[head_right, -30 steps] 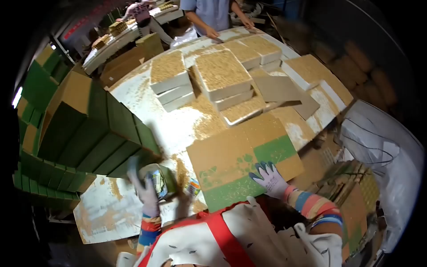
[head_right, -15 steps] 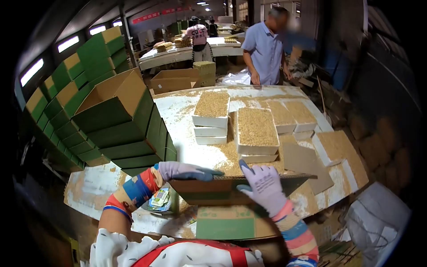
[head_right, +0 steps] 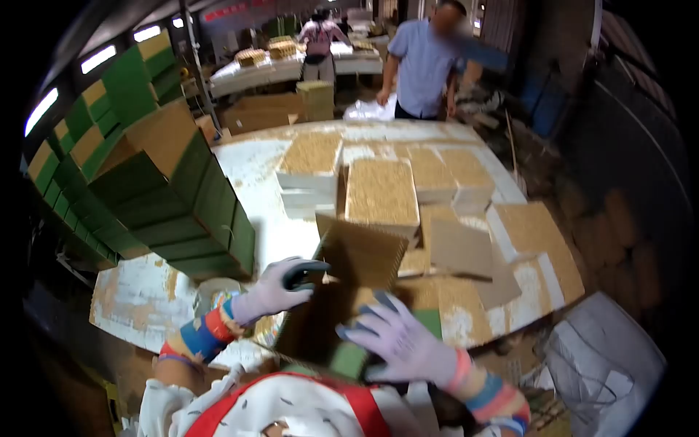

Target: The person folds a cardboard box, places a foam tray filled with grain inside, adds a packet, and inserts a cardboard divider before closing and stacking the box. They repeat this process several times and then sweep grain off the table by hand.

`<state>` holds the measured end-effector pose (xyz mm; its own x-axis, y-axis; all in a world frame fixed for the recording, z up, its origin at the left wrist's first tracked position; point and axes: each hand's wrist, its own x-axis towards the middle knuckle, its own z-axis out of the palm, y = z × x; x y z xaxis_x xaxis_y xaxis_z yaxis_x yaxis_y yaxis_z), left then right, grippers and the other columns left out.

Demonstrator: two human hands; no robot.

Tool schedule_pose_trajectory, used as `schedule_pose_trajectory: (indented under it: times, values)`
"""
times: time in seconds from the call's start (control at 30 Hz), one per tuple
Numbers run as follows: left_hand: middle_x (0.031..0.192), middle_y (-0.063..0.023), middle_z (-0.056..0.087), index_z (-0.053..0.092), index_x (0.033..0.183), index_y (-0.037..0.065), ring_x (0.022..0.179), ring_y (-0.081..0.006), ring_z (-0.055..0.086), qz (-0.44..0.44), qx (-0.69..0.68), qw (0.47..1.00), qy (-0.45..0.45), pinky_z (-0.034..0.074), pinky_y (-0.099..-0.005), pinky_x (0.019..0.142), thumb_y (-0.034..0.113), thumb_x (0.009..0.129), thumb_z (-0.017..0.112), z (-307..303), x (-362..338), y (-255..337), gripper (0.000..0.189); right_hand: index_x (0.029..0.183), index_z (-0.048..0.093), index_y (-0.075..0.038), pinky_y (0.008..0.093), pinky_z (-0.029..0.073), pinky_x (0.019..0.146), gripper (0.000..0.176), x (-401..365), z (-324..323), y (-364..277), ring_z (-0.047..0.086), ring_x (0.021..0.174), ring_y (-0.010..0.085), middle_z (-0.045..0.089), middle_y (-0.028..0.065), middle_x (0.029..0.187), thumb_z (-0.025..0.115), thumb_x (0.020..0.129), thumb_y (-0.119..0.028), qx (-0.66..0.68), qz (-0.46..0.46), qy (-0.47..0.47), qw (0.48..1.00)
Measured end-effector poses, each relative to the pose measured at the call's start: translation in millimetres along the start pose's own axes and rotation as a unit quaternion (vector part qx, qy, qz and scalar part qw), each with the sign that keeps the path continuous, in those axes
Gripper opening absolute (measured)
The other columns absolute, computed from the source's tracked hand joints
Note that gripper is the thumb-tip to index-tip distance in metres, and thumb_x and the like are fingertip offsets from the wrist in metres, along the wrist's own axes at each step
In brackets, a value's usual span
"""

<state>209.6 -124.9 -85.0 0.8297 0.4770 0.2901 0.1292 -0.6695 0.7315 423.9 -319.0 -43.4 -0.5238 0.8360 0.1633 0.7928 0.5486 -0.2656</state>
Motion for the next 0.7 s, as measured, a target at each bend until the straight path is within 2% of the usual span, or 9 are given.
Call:
schedule_pose_trajectory:
  times: [0.13, 0.23, 0.27, 0.3, 0.37, 0.43, 0.5, 0.6, 0.7]
  values:
    - [0.106, -0.0176, 0.060, 0.054, 0.125, 0.010, 0.094, -0.0343, 0.061, 0.071, 0.143, 0.984, -0.083, 0.050, -0.0386, 0.082, 0.023, 0.074, 0.062, 14.1, 7.3, -1.3, 0.053, 0.103, 0.058, -0.013, 0.0432, 0.040, 0.089, 0.056, 33.6, 12.1, 21.9, 0.052, 0.087, 0.0239, 0.052, 0.0054, 0.090, 0.072, 0.062, -0.049, -0.084, -0.069, -0.003, 0.994]
    - [0.064, -0.0059, 0.052, 0.053, 0.130, 0.009, 0.057, -0.0085, 0.047, -0.110, -0.039, 0.993, 0.002, 0.048, -0.0270, 0.058, 0.005, 0.071, 0.062, -57.6, 2.9, 25.5, 0.060, 0.095, 0.060, -0.013, 0.0383, 0.041, 0.088, 0.046, 20.9, -16.2, 20.5, 0.055, 0.090, 0.0237, 0.057, 0.0068, 0.088, 0.075, 0.064, -0.043, -0.093, 0.011, -0.014, 0.996]
    - [0.067, -0.0056, 0.055, 0.054, 0.128, 0.009, 0.059, -0.0115, 0.052, -0.057, 0.016, 0.998, 0.017, 0.048, -0.0273, 0.060, 0.003, 0.068, 0.062, -74.9, -4.5, 31.1, 0.061, 0.101, 0.061, -0.011, 0.0385, 0.042, 0.091, 0.044, 15.1, -39.3, 19.8, 0.056, 0.096, 0.0249, 0.059, 0.0092, 0.096, 0.074, 0.068, -0.038, 0.090, 0.012, -0.007, 0.996]
    - [0.072, -0.0034, 0.056, 0.055, 0.124, 0.011, 0.060, -0.0162, 0.055, 0.184, 0.081, 0.977, -0.070, 0.046, -0.0295, 0.058, 0.002, 0.066, 0.063, -76.5, -10.3, 33.2, 0.059, 0.106, 0.062, -0.009, 0.0386, 0.043, 0.093, 0.043, 12.8, -58.0, 22.7, 0.057, 0.102, 0.0260, 0.061, 0.0116, 0.104, 0.073, 0.072, -0.033, 0.276, 0.012, -0.013, 0.961]
    - [0.068, -0.0020, 0.051, 0.063, 0.102, 0.015, 0.056, -0.0181, 0.054, 0.291, 0.179, 0.929, -0.142, 0.042, -0.0293, 0.050, 0.007, 0.072, 0.066, -63.1, -8.2, 64.4, 0.031, 0.118, 0.060, -0.006, 0.0378, 0.043, 0.097, 0.048, 16.3, -82.1, 41.7, 0.056, 0.112, 0.0283, 0.059, 0.0159, 0.119, 0.071, 0.076, -0.026, 0.310, 0.058, 0.182, 0.931]
    - [0.070, 0.0015, 0.047, 0.063, 0.103, 0.021, 0.057, -0.0132, 0.051, 0.402, 0.273, 0.857, -0.171, 0.040, -0.0287, 0.050, 0.015, 0.078, 0.063, -33.5, -13.0, 78.1, 0.026, 0.120, 0.058, -0.003, 0.0356, 0.042, 0.097, 0.051, 66.3, -90.7, 70.3, 0.055, 0.113, 0.0276, 0.059, 0.0151, 0.120, 0.069, 0.079, -0.032, 0.076, 0.094, 0.328, 0.937]
    - [0.074, 0.0038, 0.045, 0.062, 0.105, 0.018, 0.060, -0.0108, 0.047, 0.466, 0.315, 0.812, -0.156, 0.039, -0.0255, 0.053, 0.019, 0.080, 0.056, -13.2, -26.1, 86.6, 0.025, 0.123, 0.057, -0.001, 0.0353, 0.042, 0.098, 0.051, 84.7, -60.5, 119.1, 0.053, 0.115, 0.0272, 0.056, 0.0138, 0.126, 0.064, 0.085, -0.035, 0.023, 0.171, 0.164, 0.971]
    - [0.074, 0.0043, 0.043, 0.062, 0.108, 0.016, 0.060, -0.0102, 0.045, 0.518, 0.352, 0.767, -0.138, 0.039, -0.0255, 0.054, 0.021, 0.078, 0.055, -5.9, -42.8, 91.3, 0.031, 0.122, 0.057, -0.001, 0.0318, 0.042, 0.096, 0.055, 84.7, -9.4, 152.2, 0.055, 0.109, 0.0219, 0.060, 0.0115, 0.120, 0.062, 0.087, -0.042, 0.383, 0.269, -0.028, 0.883]
    - [0.081, 0.0010, 0.051, 0.061, 0.108, 0.012, 0.064, -0.0138, 0.052, 0.454, 0.277, 0.835, -0.144, 0.042, -0.0297, 0.056, 0.024, 0.082, 0.057, -22.7, -51.9, 85.7, 0.030, 0.114, 0.061, 0.003, 0.0288, 0.048, 0.084, 0.058, 87.6, 13.7, 182.7, 0.059, 0.093, 0.0174, 0.066, 0.0098, 0.102, 0.074, 0.077, -0.039, 0.371, 0.295, -0.070, 0.878]
